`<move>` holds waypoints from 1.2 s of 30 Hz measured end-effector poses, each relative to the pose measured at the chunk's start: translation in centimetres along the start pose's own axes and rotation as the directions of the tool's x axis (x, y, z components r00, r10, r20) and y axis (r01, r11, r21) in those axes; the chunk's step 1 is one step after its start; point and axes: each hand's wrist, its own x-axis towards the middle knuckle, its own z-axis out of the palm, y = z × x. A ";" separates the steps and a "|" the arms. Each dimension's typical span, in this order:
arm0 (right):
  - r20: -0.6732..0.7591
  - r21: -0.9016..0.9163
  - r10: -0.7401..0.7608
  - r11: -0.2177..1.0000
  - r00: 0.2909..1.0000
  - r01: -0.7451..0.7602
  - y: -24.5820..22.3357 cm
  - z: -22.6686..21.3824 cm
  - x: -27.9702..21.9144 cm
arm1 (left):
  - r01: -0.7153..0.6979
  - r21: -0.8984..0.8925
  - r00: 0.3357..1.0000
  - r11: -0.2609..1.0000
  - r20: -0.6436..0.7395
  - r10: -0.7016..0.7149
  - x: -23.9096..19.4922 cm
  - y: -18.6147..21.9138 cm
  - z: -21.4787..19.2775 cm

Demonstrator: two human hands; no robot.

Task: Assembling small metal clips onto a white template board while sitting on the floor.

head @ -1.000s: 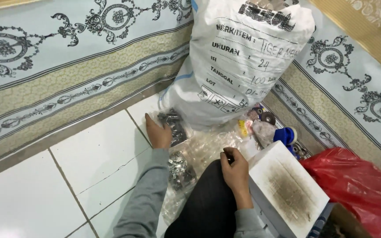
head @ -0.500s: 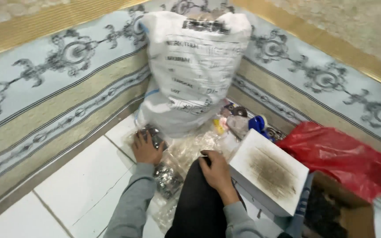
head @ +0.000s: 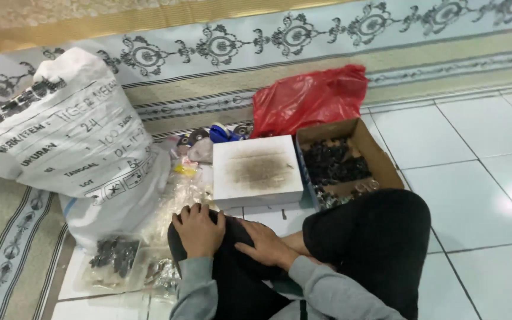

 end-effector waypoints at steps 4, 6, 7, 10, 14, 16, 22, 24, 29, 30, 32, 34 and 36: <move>0.011 0.054 0.107 0.993 0.994 -0.108 2.9 -0.5 -2.6 | -0.067 0.172 0.981 0.983 -0.170 0.097 -0.5 2.0 -1.6; 0.042 0.081 0.161 0.983 0.986 -0.164 0.6 -2.5 -3.2 | -0.081 0.178 0.986 0.981 -0.129 0.105 -0.7 2.7 -2.8; 0.082 0.097 0.201 0.973 0.976 -0.208 -0.6 -3.4 -3.3 | -0.080 0.183 0.990 0.980 -0.098 0.099 -0.8 2.9 -3.4; 0.188 0.167 0.299 0.929 0.936 -0.330 -3.2 -6.1 -4.2 | -0.109 0.222 0.979 0.969 -0.143 0.143 -1.2 3.7 -4.4; 0.345 0.137 0.412 0.867 0.843 -0.479 -5.8 -10.2 -5.4 | -0.107 0.262 0.985 0.959 -0.106 0.139 -1.1 6.2 -5.6; 0.395 0.148 0.445 0.832 0.804 -0.534 -5.5 -11.1 -5.7 | -0.129 0.326 0.965 0.936 -0.178 0.195 -1.2 8.0 -6.3; 0.547 -0.046 0.446 0.861 0.709 -0.507 1.0 -11.5 -4.8 | -0.147 0.462 0.982 0.875 -0.036 0.184 -0.8 12.4 -2.9; 0.570 -0.103 0.423 0.887 0.705 -0.450 2.1 -14.2 -4.2 | -0.255 0.380 0.967 0.889 0.095 0.237 -1.6 13.1 1.0; 0.453 -0.228 0.494 0.869 0.742 -0.440 7.8 -22.9 -0.9 | -0.579 0.123 0.734 0.806 0.509 0.449 -3.8 16.8 8.5; 0.363 -0.241 0.573 0.820 0.735 -0.520 10.0 -24.2 0.1 | -0.444 -0.172 0.713 0.879 0.527 0.463 -4.2 17.2 10.1; 0.267 -0.243 0.651 0.759 0.711 -0.604 14.0 -25.5 1.2 | -0.260 -0.449 0.683 0.855 0.540 0.492 -4.4 18.6 11.5; 0.042 -0.191 0.786 0.613 0.617 -0.767 17.9 -26.5 2.0 | -0.304 -0.654 0.794 0.693 0.228 0.563 -3.1 21.3 11.0; 0.006 -0.186 0.787 0.606 0.616 -0.773 22.5 -25.0 2.2 | -0.321 -0.713 0.821 0.623 0.118 0.558 0.0 24.7 11.2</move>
